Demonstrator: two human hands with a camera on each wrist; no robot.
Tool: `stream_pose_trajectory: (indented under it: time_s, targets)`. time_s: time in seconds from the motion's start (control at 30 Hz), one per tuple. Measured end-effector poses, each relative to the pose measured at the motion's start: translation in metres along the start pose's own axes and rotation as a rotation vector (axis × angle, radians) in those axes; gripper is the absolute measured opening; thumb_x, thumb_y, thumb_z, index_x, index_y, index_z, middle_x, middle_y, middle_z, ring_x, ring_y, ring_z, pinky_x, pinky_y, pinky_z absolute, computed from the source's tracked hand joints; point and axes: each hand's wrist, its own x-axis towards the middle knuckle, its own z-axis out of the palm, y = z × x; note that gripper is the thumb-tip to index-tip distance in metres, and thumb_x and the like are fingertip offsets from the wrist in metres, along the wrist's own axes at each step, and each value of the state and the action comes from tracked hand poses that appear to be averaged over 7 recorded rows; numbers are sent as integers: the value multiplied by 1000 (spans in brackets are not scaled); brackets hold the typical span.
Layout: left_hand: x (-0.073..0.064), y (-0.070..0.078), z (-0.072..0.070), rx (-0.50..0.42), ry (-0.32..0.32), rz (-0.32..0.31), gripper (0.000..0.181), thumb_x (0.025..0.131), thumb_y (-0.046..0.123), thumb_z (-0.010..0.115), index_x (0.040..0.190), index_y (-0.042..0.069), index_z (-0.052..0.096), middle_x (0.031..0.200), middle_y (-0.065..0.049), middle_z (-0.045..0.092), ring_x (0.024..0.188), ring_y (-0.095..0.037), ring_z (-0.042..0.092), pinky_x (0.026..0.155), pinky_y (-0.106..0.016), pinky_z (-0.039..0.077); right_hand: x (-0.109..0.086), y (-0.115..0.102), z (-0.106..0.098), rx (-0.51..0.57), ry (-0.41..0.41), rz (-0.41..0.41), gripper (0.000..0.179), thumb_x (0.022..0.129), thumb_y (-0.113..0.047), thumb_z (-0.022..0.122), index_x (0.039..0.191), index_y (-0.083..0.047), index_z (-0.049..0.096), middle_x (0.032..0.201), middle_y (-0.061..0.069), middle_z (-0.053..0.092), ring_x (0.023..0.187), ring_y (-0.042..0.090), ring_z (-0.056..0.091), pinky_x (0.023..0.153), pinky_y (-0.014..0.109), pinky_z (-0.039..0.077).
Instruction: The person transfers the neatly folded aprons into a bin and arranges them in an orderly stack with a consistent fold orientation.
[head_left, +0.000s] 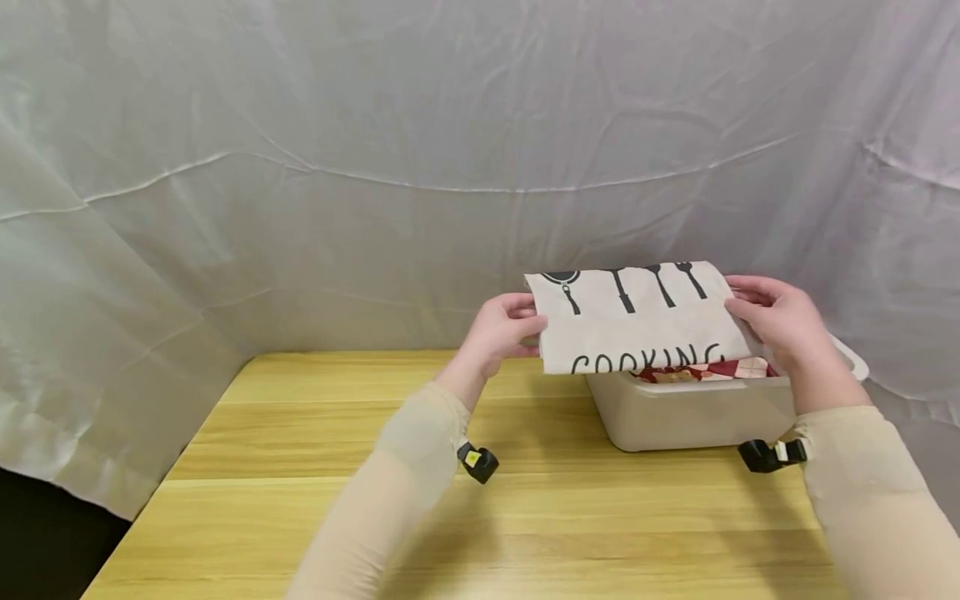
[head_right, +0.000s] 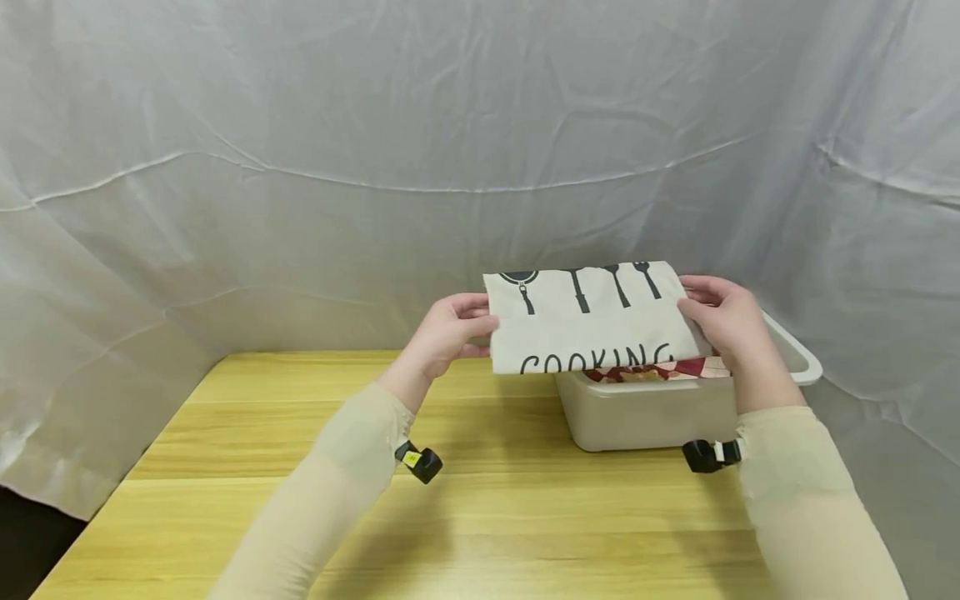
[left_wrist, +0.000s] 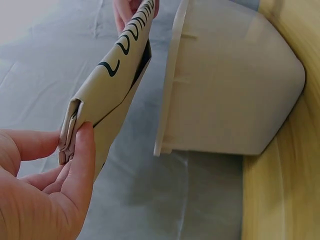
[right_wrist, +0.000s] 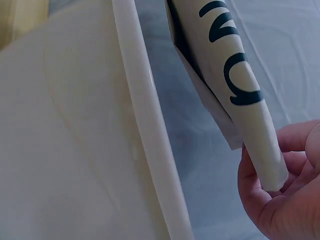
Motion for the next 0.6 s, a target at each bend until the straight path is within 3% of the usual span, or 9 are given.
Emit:
stream_pose_trajectory:
  time_s: [0.23,0.33,0.47,0.6]
  targets:
    - [10,-2,25,-69,-18,-27,46,91,-8,63,136,-5,54,112,-21,66,76,-18,64,67,-35,59,8,11,-17,24,8,36,47,100,-19,58,142,-1,49,83,-27,55,77,-7,53,65,11,47]
    - [15,-1,36,-104,-8,-30,44,90,-9,63,133,-6,56,110,-20,67,74,-17,63,67,-36,59,11,15,-24,7,18,66,37,100,-23,58,135,-14,56,83,-28,54,76,-7,53,64,14,49]
    - [20,-1,51,-118,7,-29,43,90,-9,63,132,-5,57,108,-18,68,73,-16,61,67,-37,59,15,18,-36,6,23,100,16,99,-28,59,113,-35,61,82,-30,54,75,-7,53,63,18,50]
    - [24,-1,65,-125,34,-22,43,89,-9,64,132,-4,58,99,-11,68,72,-15,60,68,-39,59,19,21,-48,26,32,118,18,99,-27,60,98,-45,60,79,-33,54,72,-7,54,60,19,50]
